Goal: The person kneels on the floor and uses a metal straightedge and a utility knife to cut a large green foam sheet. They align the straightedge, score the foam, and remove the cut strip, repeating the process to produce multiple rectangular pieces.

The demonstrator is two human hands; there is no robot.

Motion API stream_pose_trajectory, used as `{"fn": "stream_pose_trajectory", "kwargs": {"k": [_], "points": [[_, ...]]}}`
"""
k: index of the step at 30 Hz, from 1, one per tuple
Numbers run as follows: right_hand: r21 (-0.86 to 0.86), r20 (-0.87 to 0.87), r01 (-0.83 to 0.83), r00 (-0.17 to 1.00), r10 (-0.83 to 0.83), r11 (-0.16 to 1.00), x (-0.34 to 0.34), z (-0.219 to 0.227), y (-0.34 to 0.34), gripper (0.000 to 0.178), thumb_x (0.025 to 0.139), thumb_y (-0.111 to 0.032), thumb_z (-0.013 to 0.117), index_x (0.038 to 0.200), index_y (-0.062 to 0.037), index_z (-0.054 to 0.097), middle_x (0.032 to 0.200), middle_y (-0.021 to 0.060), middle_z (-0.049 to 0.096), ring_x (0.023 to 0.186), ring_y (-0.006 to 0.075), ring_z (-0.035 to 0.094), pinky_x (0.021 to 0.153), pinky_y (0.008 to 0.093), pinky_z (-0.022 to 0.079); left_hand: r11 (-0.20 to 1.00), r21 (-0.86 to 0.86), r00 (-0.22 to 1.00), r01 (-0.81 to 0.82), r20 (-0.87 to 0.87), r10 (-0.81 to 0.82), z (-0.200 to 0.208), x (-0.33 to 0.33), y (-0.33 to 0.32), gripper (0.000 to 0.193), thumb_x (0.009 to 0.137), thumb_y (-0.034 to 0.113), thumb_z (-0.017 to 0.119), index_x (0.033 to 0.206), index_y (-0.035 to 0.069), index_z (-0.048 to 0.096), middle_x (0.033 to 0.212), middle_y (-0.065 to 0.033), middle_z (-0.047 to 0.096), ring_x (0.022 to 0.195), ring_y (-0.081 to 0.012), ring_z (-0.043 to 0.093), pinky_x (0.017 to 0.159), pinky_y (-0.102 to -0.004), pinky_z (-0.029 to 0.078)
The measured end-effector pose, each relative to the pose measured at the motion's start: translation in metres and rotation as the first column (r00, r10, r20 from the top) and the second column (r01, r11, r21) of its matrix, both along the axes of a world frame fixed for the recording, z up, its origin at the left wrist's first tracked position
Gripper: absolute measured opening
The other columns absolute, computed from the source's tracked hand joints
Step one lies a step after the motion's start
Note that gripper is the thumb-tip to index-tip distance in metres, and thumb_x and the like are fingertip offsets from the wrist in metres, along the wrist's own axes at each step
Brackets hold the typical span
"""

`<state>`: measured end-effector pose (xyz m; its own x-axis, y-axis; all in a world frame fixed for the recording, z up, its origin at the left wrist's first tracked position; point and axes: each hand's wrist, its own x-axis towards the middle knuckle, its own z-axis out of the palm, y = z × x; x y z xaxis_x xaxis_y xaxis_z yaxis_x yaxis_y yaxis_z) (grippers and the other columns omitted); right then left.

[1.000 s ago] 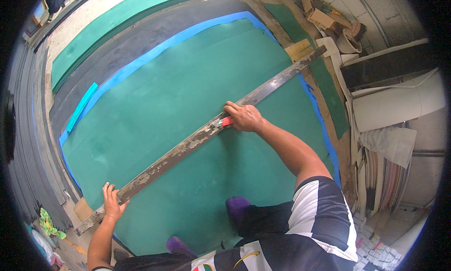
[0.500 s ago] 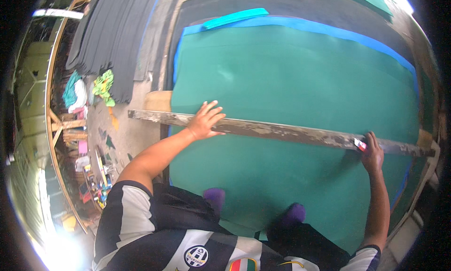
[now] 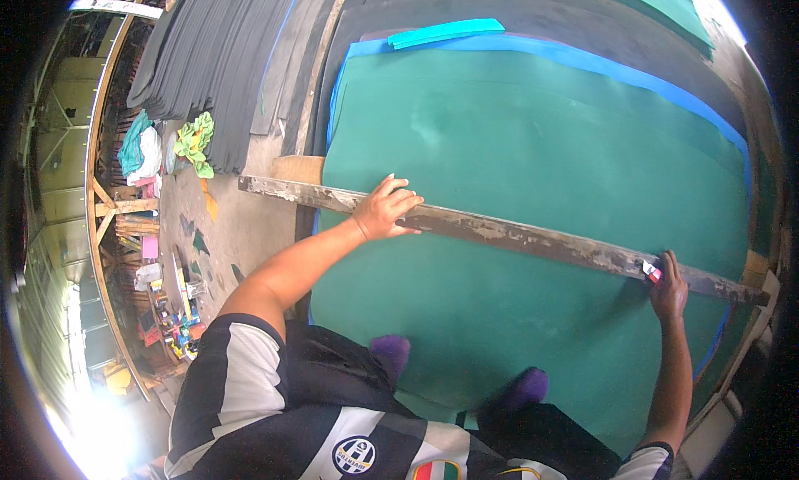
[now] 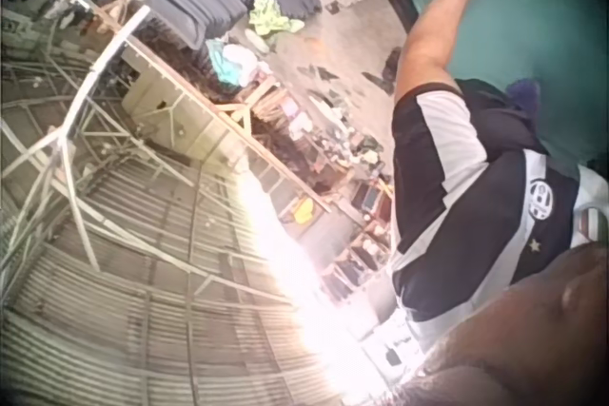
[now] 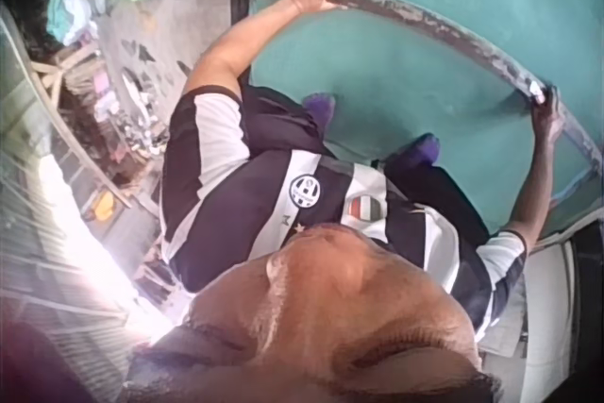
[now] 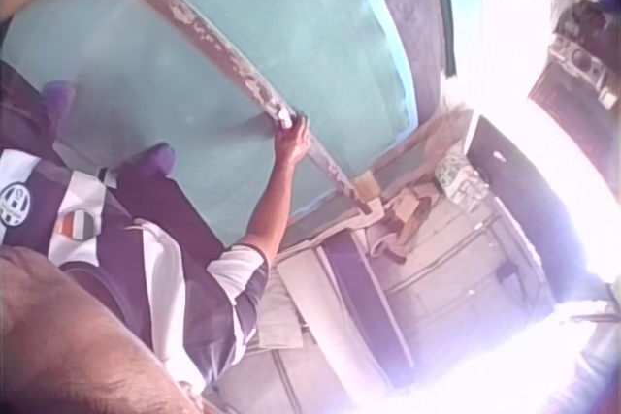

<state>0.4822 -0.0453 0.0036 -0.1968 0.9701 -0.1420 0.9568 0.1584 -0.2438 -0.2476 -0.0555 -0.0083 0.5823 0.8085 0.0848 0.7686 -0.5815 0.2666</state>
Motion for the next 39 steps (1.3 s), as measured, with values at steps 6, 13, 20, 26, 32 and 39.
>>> {"fn": "stream_pose_trajectory", "kwargs": {"k": [6, 13, 20, 26, 32, 39], "points": [[-0.036, -0.010, 0.029, 1.000, -0.029, 0.999, 0.000, 0.000, 0.001, 0.072, 0.072, -0.001, 0.081, 0.140, -0.0069, 0.057, 0.151, 0.0155, 0.057, 0.120, 0.0400, 0.067, 0.097, 0.0460, 0.058, 1.000, -0.029, 1.000, -0.013, 0.003, 0.013, 0.005, 0.002, 0.001, 0.073, 0.068, 0.047, 0.092, 0.128, 0.013, 0.066, 0.125, -0.0057, 0.062, 0.133, -0.0339, 0.051, 0.118, -0.0609, 0.042], [-0.035, 0.021, 0.014, 1.000, -0.013, 0.999, 0.003, 0.000, 0.000, 0.075, 0.069, -0.002, 0.083, 0.140, -0.0072, 0.057, 0.151, 0.0160, 0.057, 0.122, 0.0394, 0.067, 0.099, 0.0452, 0.058, 0.997, -0.070, 0.999, -0.037, 0.018, 0.039, 0.007, 0.003, -0.005, 0.075, 0.063, 0.038, 0.095, 0.127, 0.012, 0.066, 0.127, -0.0067, 0.060, 0.133, -0.0350, 0.051, 0.119, -0.0616, 0.040], [-0.045, -0.005, 0.012, 1.000, -0.012, 0.999, 0.001, 0.001, 0.003, 0.072, 0.070, -0.001, 0.079, 0.139, -0.0050, 0.057, 0.150, 0.0193, 0.057, 0.124, 0.0405, 0.066, 0.101, 0.0453, 0.057, 0.996, -0.080, 0.998, -0.045, 0.027, 0.048, 0.008, 0.003, -0.003, 0.077, 0.059, 0.035, 0.095, 0.126, 0.012, 0.067, 0.127, -0.0067, 0.060, 0.133, -0.0360, 0.051, 0.119, -0.0618, 0.040], [-0.029, -0.005, 0.018, 1.000, -0.018, 0.999, 0.009, -0.002, 0.001, 0.072, 0.071, 0.000, 0.077, 0.139, -0.0043, 0.058, 0.151, 0.0213, 0.056, 0.124, 0.0409, 0.066, 0.101, 0.0458, 0.057, 0.996, -0.093, 0.999, -0.020, 0.028, 0.022, 0.014, 0.007, 0.001, 0.078, 0.057, 0.032, 0.095, 0.125, 0.011, 0.065, 0.128, -0.0098, 0.056, 0.133, -0.0398, 0.048, 0.119, -0.0619, 0.040], [-0.053, 0.023, 0.012, 1.000, -0.011, 0.999, -0.002, 0.004, 0.006, 0.070, 0.072, 0.004, 0.075, 0.139, -0.0054, 0.058, 0.151, 0.0209, 0.056, 0.124, 0.0406, 0.066, 0.101, 0.0464, 0.057, 0.994, -0.105, 1.000, -0.009, 0.002, 0.009, 0.016, 0.005, -0.002, 0.080, 0.055, 0.030, 0.095, 0.125, 0.009, 0.063, 0.130, -0.0122, 0.053, 0.134, -0.0411, 0.046, 0.118, -0.0621, 0.040], [-0.058, 0.006, 0.054, 0.999, -0.054, 0.997, -0.003, 0.007, -0.001, 0.067, 0.075, -0.002, 0.080, 0.138, -0.0077, 0.059, 0.150, 0.0184, 0.057, 0.124, 0.0384, 0.067, 0.101, 0.0448, 0.057, 0.993, -0.119, 1.000, 0.001, -0.029, -0.005, 0.014, 0.002, 0.001, 0.073, 0.064, 0.040, 0.095, 0.124, 0.011, 0.064, 0.130, -0.0126, 0.052, 0.137, -0.0402, 0.044, 0.119, -0.0648, 0.037]]}}
